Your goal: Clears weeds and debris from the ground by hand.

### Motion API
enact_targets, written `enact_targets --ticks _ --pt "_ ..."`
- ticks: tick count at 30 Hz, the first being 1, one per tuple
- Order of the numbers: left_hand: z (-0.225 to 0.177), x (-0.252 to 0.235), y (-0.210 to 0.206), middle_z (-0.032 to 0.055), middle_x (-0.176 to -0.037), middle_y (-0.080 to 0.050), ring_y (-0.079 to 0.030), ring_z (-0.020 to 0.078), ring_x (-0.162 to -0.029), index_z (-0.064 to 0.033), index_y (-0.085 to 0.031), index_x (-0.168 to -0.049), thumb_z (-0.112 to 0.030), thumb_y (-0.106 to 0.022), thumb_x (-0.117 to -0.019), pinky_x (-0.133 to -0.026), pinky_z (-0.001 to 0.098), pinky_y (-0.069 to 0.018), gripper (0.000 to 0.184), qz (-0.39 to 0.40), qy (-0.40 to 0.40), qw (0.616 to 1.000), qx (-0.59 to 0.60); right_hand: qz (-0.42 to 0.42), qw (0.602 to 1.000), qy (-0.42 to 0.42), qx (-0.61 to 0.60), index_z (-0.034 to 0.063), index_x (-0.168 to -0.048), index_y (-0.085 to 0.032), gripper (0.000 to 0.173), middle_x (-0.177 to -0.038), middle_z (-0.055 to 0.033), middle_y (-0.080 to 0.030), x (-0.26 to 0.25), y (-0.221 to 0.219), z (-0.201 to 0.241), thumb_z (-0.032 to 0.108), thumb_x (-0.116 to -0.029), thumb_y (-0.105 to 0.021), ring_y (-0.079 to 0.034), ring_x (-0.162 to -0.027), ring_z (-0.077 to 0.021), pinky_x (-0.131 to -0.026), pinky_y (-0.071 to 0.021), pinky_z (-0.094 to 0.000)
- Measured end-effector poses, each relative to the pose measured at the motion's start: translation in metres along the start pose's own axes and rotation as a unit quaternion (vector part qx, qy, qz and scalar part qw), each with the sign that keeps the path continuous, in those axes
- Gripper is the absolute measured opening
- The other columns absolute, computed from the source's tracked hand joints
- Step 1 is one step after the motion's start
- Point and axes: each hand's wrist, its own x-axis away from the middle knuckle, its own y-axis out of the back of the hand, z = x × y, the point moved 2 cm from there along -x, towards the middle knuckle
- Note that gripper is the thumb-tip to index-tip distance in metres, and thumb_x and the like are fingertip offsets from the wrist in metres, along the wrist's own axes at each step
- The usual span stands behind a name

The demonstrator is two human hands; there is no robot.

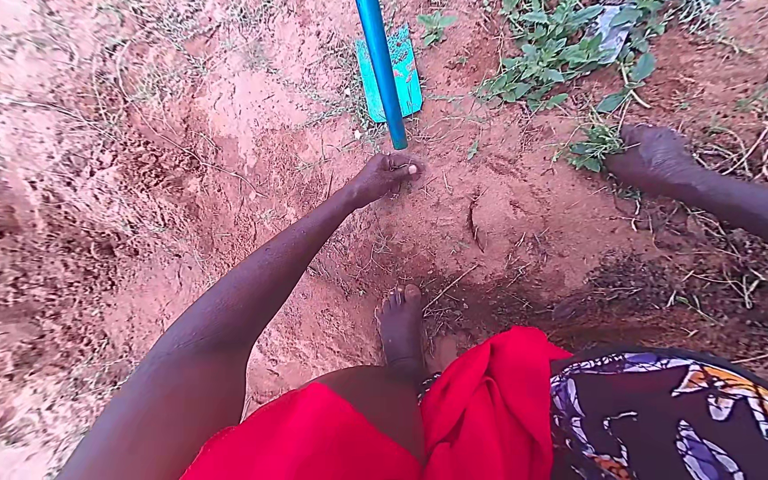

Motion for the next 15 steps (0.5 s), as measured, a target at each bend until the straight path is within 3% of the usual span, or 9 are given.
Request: enact_targets --ticks 2,5,7,9,10,15 --pt "-0.001 -0.001 0.001 0.0009 -0.092 -0.072 -0.048 -0.0045 -0.053 0.0035 -0.068 -0.113 -0.013 -0.044 -0.1100 -0.050 0.0139 -0.0411 0.029 0.017 0.038 0.997 0.062 0.000 1.000 0.000 -0.005 -0.0144 -0.107 -0.060 0.023 -0.105 -0.0425 -0.061 0.000 -0.001 -0.001 0.007 -0.1003 -0.061 -0.059 -0.105 -0.0620 -0.083 -0.0414 -0.0772" --pt "-0.007 -0.011 -0.002 0.0005 -0.078 -0.069 -0.051 0.0003 -0.051 0.0019 -0.067 -0.098 -0.021 -0.038 -0.1129 -0.050 0.0180 -0.0433 0.040 0.011 0.072 0.997 0.014 -0.002 1.000 0.003 -0.008 -0.0145 -0.106 -0.060 0.022 -0.105 -0.0426 -0.060 0.001 -0.001 0.000 0.007 -0.1005 -0.061 -0.058 -0.105 -0.0623 -0.082 -0.0409 -0.0776" --pt "-0.013 -0.014 -0.009 0.0048 -0.077 -0.062 -0.055 0.0113 -0.063 0.0027 -0.066 -0.095 -0.026 -0.036 -0.1135 -0.065 0.0310 -0.0485 0.045 -0.007 0.096 0.990 -0.101 -0.001 1.000 -0.001 -0.008 -0.0146 -0.106 -0.060 0.022 -0.106 -0.0430 -0.060 0.002 -0.001 0.001 0.007 -0.1004 -0.061 -0.058 -0.106 -0.0626 -0.083 -0.0408 -0.0778" --pt "-0.019 -0.008 -0.021 0.0200 -0.089 -0.064 -0.063 0.0321 -0.085 0.0080 -0.064 -0.100 -0.029 -0.035 -0.1137 -0.083 0.0523 -0.0495 0.049 -0.016 0.111 0.972 -0.208 0.000 1.000 -0.003 -0.004 -0.0145 -0.106 -0.060 0.022 -0.105 -0.0426 -0.060 0.003 0.000 0.001 0.007 -0.1006 -0.061 -0.059 -0.106 -0.0622 -0.083 -0.0414 -0.0772" --pt "-0.021 -0.002 -0.028 0.0232 -0.091 -0.065 -0.065 0.0376 -0.090 0.0084 -0.064 -0.099 -0.029 -0.035 -0.1136 -0.086 0.0573 -0.0489 0.050 -0.024 0.113 0.964 -0.240 0.002 1.000 -0.004 -0.005 -0.0145 -0.107 -0.059 0.022 -0.105 -0.0424 -0.060 0.003 0.000 0.002 0.007 -0.1010 -0.060 -0.059 -0.105 -0.0620 -0.083 -0.0416 -0.0767" --pt "-0.017 0.044 -0.046 0.0185 -0.075 -0.059 -0.062 0.0355 -0.075 0.0051 -0.060 -0.091 -0.029 -0.040 -0.1126 -0.072 0.0540 -0.0485 0.045 -0.081 0.095 0.957 -0.260 0.000 1.000 0.011 0.007 -0.0133 -0.102 -0.060 0.022 -0.101 -0.0405 -0.061 -0.001 -0.001 -0.004 0.008 -0.1015 -0.060 -0.060 -0.102 -0.0612 -0.080 -0.0424 -0.0761"
